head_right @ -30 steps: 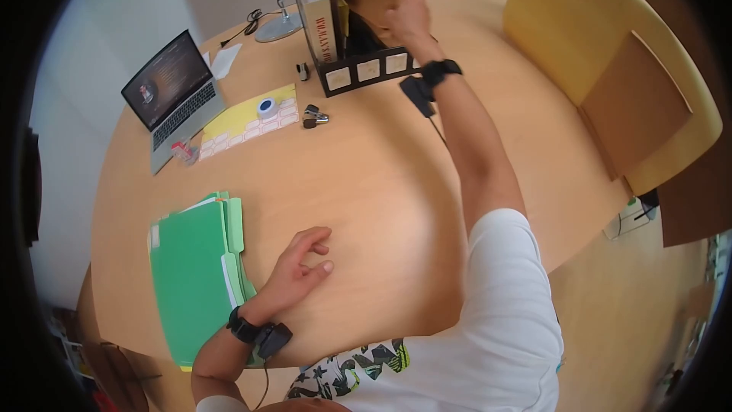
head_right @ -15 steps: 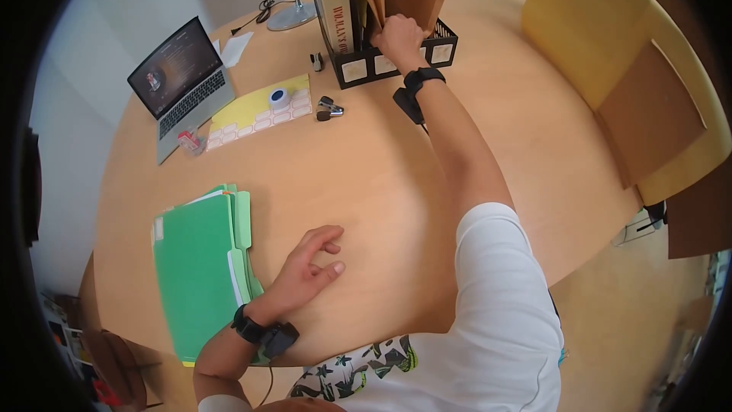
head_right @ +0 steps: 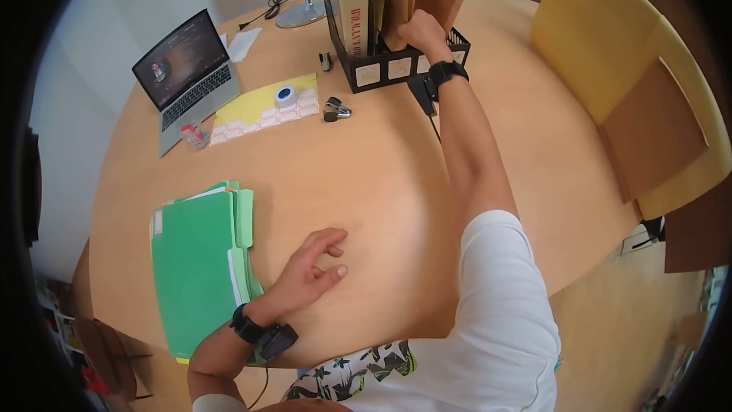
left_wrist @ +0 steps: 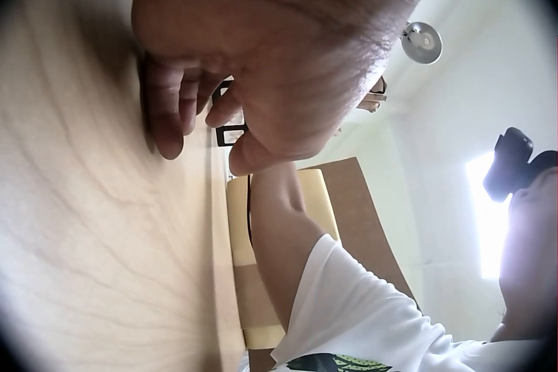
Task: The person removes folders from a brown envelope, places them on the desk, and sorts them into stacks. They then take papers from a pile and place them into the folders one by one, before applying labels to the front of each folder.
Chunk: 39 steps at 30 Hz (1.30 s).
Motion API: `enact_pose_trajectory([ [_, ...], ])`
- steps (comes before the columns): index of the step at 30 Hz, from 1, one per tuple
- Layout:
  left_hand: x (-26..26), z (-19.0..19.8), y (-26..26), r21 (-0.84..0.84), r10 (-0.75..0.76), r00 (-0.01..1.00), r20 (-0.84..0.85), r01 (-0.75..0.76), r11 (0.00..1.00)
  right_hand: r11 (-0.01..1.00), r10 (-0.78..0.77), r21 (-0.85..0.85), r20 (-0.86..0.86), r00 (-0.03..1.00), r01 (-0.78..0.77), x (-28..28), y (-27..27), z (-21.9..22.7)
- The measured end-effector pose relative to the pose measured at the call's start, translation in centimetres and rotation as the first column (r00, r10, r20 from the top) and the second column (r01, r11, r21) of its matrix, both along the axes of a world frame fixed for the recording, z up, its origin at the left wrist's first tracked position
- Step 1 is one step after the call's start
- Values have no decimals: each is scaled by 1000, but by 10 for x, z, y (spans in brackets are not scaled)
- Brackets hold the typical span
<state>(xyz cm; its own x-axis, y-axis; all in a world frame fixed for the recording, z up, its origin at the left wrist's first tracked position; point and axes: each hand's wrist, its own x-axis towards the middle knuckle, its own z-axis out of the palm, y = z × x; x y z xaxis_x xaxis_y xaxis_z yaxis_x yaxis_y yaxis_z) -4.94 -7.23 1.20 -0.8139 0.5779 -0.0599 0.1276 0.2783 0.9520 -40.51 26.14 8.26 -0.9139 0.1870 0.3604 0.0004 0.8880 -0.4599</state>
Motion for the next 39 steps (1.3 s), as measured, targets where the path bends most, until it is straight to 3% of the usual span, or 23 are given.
enact_pose_trajectory([
  [2,-1,0,0,-2,-2,1000,7,2,1000,1000,28,-4,84,996,-28,1,1,6],
  [5,-1,-1,1,11,-5,1000,7,5,1000,997,75,5,57,996,-75,-1,6,7],
  [8,-1,0,0,1,-7,1000,9,7,1000,980,90,-161,-159,983,-116,23,-8,24],
  [11,-1,1,1,0,-7,1000,14,7,1000,993,-86,-102,-306,948,57,26,-21,42],
  [14,-2,3,1,-11,-6,1000,19,6,1000,990,-141,-4,-257,956,144,20,-13,54],
  [17,-2,4,2,-18,1,1000,24,-1,1000,991,-97,78,-171,981,112,15,-16,45],
  [20,0,2,4,3,4,1000,26,-4,1000,997,-78,12,-117,990,80,26,-19,31],
  [23,-1,1,2,-4,-4,1000,-7,4,1000,951,107,-268,-196,975,-158,22,0,11],
  [27,3,5,3,0,-6,999,-40,6,1000,871,-225,-490,-370,901,16,46,-8,1],
  [31,6,5,1,-31,-26,996,-88,24,999,901,-393,-384,-531,750,200,71,-18,22],
  [32,5,9,0,-46,-25,995,-101,20,999,912,-404,-333,-629,664,239,71,-19,22],
  [35,11,19,-6,-81,-24,995,-98,16,997,975,-205,-151,-355,912,161,85,-19,22],
  [38,26,51,-20,-106,-28,995,-101,17,994,972,-90,213,-68,994,103,78,-22,5],
  [39,33,63,-28,-123,-39,992,-118,24,992,969,-108,213,-80,991,123,72,-21,-1],
])
